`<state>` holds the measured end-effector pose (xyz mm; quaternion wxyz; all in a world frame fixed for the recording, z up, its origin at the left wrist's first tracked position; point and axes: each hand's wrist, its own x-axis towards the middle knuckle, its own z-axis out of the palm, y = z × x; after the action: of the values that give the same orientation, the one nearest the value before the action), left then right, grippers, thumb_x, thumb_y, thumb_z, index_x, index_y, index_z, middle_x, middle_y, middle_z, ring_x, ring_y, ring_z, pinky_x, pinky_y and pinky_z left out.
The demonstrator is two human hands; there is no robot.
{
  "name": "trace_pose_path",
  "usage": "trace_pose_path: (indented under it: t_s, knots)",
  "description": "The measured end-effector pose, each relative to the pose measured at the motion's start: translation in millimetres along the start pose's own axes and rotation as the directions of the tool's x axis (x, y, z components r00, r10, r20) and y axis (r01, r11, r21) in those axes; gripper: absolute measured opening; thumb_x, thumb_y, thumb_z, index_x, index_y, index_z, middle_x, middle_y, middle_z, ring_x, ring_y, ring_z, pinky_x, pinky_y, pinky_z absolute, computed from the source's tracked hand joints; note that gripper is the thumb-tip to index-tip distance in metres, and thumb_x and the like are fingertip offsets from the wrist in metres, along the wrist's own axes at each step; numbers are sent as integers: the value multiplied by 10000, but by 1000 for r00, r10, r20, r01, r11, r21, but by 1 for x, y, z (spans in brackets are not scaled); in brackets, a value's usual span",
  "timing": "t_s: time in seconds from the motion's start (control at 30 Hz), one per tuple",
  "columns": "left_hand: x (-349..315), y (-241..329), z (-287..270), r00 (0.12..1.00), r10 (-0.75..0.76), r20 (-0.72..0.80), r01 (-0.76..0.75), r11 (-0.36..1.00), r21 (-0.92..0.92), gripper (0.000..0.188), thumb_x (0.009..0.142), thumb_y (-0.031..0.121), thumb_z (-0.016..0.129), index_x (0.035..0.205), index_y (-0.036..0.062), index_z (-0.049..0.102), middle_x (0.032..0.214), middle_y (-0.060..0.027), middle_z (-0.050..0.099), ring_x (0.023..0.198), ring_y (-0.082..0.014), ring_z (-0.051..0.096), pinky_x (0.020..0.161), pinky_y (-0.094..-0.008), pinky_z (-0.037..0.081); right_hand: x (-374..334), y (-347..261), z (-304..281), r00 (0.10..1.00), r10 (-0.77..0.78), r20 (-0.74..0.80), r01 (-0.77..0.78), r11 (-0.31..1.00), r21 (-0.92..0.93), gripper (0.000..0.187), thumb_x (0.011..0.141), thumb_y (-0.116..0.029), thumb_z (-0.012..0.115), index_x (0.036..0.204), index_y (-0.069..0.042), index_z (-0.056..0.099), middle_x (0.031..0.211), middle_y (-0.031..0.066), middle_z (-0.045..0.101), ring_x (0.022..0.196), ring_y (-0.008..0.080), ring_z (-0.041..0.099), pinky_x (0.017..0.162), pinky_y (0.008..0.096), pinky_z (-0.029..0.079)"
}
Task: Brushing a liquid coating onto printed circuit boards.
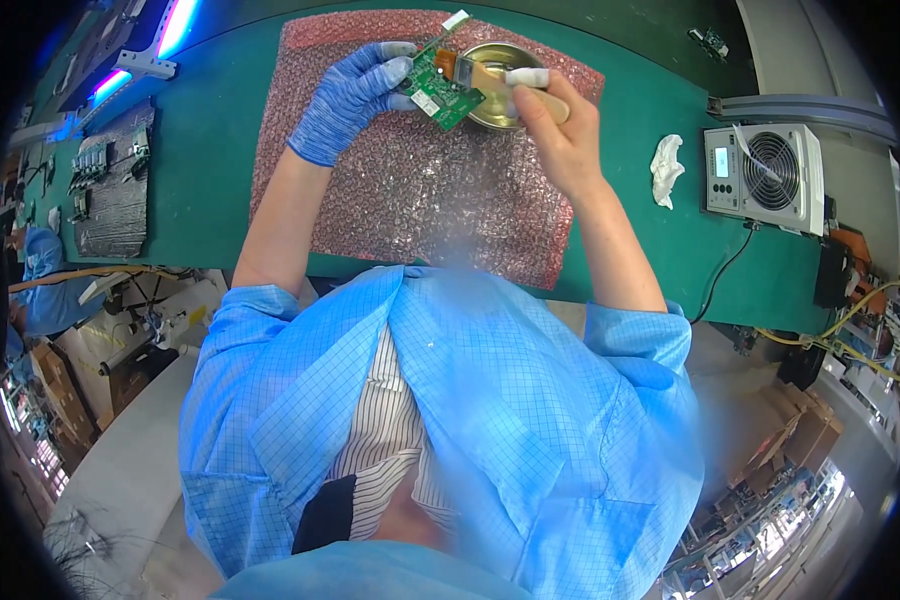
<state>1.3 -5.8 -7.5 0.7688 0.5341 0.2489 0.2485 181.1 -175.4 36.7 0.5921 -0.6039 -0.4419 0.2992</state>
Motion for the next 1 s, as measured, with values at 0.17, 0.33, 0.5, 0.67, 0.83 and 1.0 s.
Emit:
trace_pose_path:
  t_s: [0.17,0.33,0.5,0.67,0.83,1.0]
  knots:
    - [0,-3,-4,995,39,-94,-50,992,-114,265,826,134,665,1062,27,609,987,-86,628,893,-179,634,689,-288,593,-22,13,5,996,-83,-41,74,981,-178,214,909,-190,555,1025,-17,605,790,7,612,640,51,523,565,184,415]
    - [0,-4,-3,977,71,-202,-100,985,-139,257,827,111,661,1059,20,603,972,-89,626,882,-179,634,681,-300,598,-34,10,6,998,-19,-60,6,981,-195,178,896,-141,543,1008,-18,606,736,22,617,591,52,529,521,189,415]
    - [-1,-1,4,972,99,-214,-128,984,-124,248,827,111,662,1051,21,604,967,-86,626,878,-180,633,684,-303,597,-20,3,18,965,-32,-260,22,999,-42,164,901,-139,542,984,-14,606,725,22,608,567,43,515,493,176,402]
    - [1,-3,5,964,94,-249,-125,986,-112,276,839,134,652,1089,35,590,990,-90,621,895,-186,632,710,-311,590,-28,8,24,984,55,-170,-67,996,-65,152,899,-144,548,961,-16,602,700,9,592,540,35,501,459,173,391]
    - [2,-6,2,954,97,-283,-148,975,-163,243,821,109,667,1043,29,605,968,-92,627,866,-176,636,668,-292,597,-27,4,28,968,91,-233,-86,996,34,150,895,-148,542,943,-19,602,686,20,599,525,39,501,444,178,393]
    - [2,-9,0,953,95,-287,-145,976,-161,239,822,110,667,1040,34,607,964,-95,627,856,-177,639,664,-288,598,-34,2,31,982,145,-120,-145,989,8,147,891,-141,543,936,-13,601,675,22,599,524,39,501,442,179,387]
